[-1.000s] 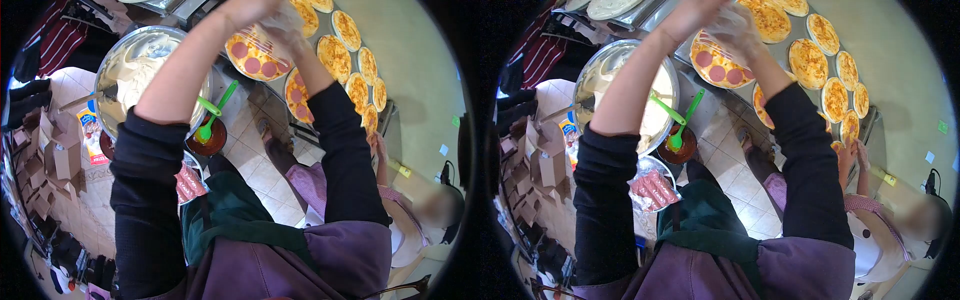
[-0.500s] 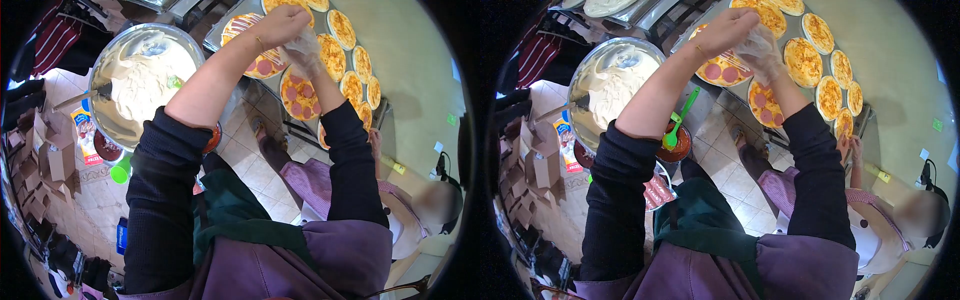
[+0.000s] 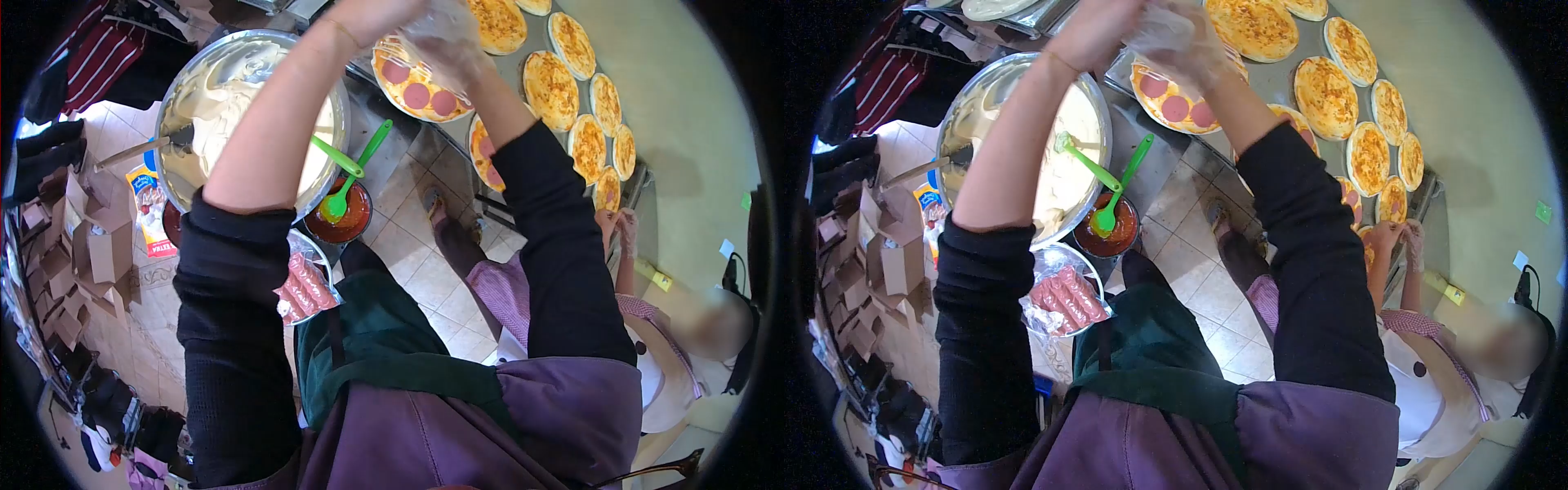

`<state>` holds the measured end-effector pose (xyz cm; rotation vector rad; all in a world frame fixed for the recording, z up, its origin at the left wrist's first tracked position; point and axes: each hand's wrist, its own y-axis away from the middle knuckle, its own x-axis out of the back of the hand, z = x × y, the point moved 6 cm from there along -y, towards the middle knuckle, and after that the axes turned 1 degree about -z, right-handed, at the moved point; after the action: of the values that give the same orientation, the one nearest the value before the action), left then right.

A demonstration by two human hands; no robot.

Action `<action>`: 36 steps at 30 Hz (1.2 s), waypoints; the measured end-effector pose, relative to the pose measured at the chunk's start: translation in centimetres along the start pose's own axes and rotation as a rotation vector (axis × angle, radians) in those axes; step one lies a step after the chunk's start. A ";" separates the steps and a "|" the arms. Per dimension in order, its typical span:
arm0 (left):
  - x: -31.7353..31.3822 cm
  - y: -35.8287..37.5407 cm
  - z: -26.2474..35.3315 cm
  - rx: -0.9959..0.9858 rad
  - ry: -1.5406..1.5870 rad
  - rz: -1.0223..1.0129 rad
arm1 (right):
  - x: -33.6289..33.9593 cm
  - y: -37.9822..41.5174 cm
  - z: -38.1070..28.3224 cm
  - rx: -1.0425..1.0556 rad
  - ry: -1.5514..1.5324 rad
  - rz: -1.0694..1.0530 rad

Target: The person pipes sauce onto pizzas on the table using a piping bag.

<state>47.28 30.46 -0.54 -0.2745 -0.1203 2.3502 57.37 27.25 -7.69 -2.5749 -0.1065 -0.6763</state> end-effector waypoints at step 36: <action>-1.1 1.6 -2.1 0.052 -0.040 0.001 | 0.4 2.2 -2.6 -0.080 -0.007 0.120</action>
<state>47.44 28.59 -2.69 -0.2025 -0.0778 2.3562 57.00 24.07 -6.47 -2.6350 0.0740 -0.6382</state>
